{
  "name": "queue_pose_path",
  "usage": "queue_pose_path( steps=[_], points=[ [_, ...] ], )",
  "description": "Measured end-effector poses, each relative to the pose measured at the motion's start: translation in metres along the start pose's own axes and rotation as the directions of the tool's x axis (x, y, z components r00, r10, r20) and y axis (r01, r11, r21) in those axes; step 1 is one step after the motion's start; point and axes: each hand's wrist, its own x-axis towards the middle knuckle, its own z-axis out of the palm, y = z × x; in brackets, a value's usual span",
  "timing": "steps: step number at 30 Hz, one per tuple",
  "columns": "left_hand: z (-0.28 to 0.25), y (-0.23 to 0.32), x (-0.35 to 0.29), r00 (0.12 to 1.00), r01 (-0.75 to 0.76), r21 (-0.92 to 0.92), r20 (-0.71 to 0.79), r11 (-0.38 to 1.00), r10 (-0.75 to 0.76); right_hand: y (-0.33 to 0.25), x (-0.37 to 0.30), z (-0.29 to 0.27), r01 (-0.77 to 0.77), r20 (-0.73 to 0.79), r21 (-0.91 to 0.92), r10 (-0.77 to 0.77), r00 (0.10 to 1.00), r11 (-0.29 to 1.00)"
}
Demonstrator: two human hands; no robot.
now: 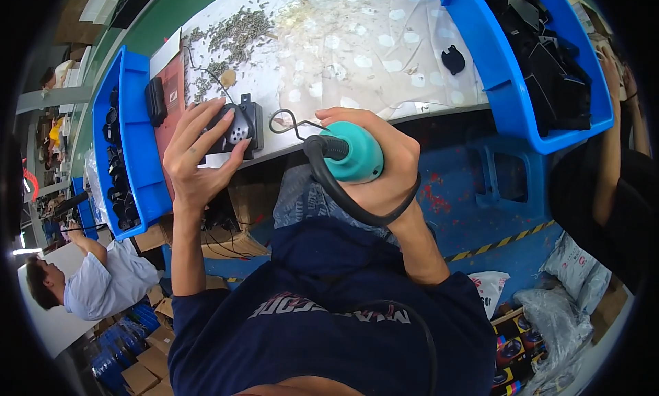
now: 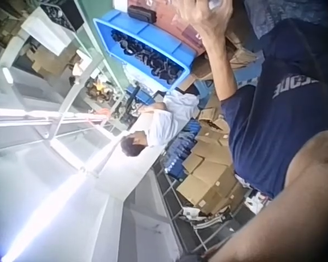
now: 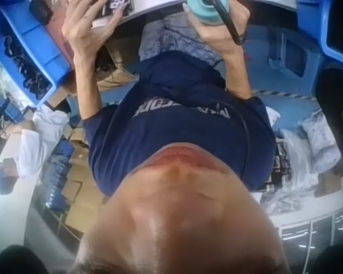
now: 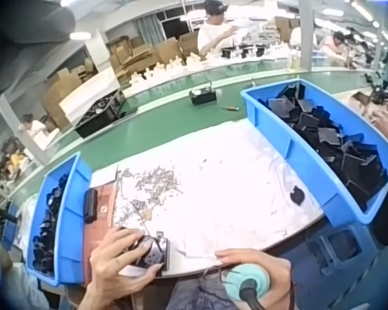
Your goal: Assembling small electronic components using an electric screwdriver at a factory workstation.
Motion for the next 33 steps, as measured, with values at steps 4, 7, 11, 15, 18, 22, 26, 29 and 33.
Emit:
queue_pose_path(
  steps=[4,7,11,15,18,22,26,29,33],
  points=[
    [-0.003,0.005,0.002,0.999,-0.021,0.072,0.033,0.997,0.018,0.000,0.002,0.002,0.035,-0.012,-0.022,-0.035,0.999,0.999],
    [-0.005,0.011,0.001,0.999,-0.019,0.136,0.045,0.991,0.013,0.002,0.005,0.002,0.076,0.002,0.032,-0.076,0.997,0.997],
    [-0.007,0.018,0.000,1.000,0.000,0.293,0.029,0.956,-0.009,-0.025,0.019,0.006,0.060,-0.141,0.235,-0.027,0.990,0.970],
    [-0.020,0.015,0.018,0.999,0.026,0.249,0.016,0.968,-0.031,-0.043,0.036,-0.009,0.143,-0.149,0.250,-0.108,0.983,0.958],
    [-0.027,-0.024,0.040,0.979,0.193,0.000,-0.060,0.981,-0.193,-0.058,0.047,-0.010,0.164,-0.175,0.186,-0.132,0.976,0.969],
    [0.013,-0.095,0.074,0.915,0.404,-0.291,0.147,0.867,-0.376,-0.074,0.076,0.005,0.285,-0.207,0.251,-0.236,0.949,0.925],
    [0.057,-0.122,0.087,0.905,0.405,-0.324,0.273,0.855,-0.326,-0.088,0.103,0.019,0.363,-0.187,0.249,-0.323,0.928,0.898],
    [0.068,-0.122,0.093,0.924,0.382,-0.351,0.169,0.855,-0.344,-0.094,0.130,0.029,0.438,-0.201,0.214,-0.400,0.894,0.873],
    [0.080,-0.122,0.090,0.947,0.317,-0.438,0.101,0.842,-0.304,-0.092,0.168,0.056,0.490,-0.254,0.259,-0.431,0.866,0.832]
  ],
)
